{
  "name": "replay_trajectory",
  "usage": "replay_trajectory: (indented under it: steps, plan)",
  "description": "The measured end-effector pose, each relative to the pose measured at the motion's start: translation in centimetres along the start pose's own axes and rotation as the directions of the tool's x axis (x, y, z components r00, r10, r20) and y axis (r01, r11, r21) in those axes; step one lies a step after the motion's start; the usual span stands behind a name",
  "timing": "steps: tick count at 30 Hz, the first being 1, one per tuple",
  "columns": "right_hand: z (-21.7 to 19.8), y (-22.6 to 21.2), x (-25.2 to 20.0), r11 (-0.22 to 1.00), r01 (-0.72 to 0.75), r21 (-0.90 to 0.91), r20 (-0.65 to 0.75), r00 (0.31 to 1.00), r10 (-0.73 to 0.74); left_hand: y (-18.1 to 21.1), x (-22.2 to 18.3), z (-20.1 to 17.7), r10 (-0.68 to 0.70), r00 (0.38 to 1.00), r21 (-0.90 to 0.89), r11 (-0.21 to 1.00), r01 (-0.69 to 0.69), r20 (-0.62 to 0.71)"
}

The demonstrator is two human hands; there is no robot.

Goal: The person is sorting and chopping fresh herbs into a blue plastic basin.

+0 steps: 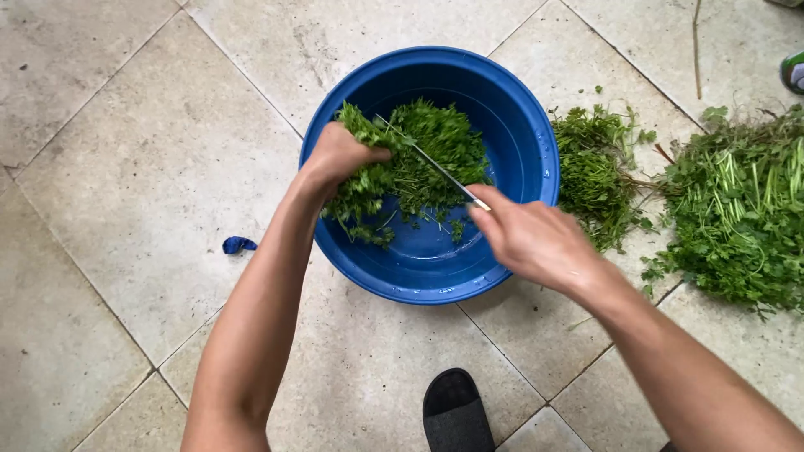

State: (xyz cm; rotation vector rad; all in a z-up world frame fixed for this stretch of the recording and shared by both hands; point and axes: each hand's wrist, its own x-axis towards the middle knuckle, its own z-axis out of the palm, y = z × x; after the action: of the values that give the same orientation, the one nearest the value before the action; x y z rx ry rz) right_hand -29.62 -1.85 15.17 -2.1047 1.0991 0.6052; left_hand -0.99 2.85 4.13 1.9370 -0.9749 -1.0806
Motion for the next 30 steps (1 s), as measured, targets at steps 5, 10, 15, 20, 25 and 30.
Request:
replay_trajectory:
  steps: [5, 10, 15, 20, 25, 30]
  plan:
    - [-0.4, 5.3, 2.1, 0.987, 0.041, -0.156, -0.258, 0.963, -0.080, 0.6, -3.4, 1.5, 0.032, 0.999, -0.018, 0.999, -0.031, 0.013]
    - [1.0, 8.5, 8.1, 0.941, 0.148, -0.305, -0.693, 0.643, -0.326, 1.8, -4.7, 3.0, 0.004, 0.999, -0.076, 0.997, -0.001, 0.041]
    - [0.1, 7.3, 7.6, 0.911, 0.064, -0.408, -0.698, 0.621, -0.357, 2.7, -5.3, 4.0, 0.113, 0.985, -0.120, 0.988, -0.097, 0.134]
    - [0.2, 1.5, 5.2, 0.866, 0.492, -0.090, -0.598, 0.668, -0.442, 2.2, -4.2, 7.2, 0.186, 0.972, -0.162, 0.973, -0.163, 0.141]
    - [1.9, -0.8, 7.7, 0.850, 0.512, 0.126, -0.539, 0.754, -0.374, -1.9, -3.2, 9.6, 0.367, 0.930, -0.159, 0.920, -0.359, 0.028]
    - [2.9, -1.5, 7.8, 0.851, 0.496, 0.173, -0.544, 0.768, -0.337, 2.1, -6.3, 7.8, 0.201, 0.971, -0.211, 0.962, -0.172, 0.126]
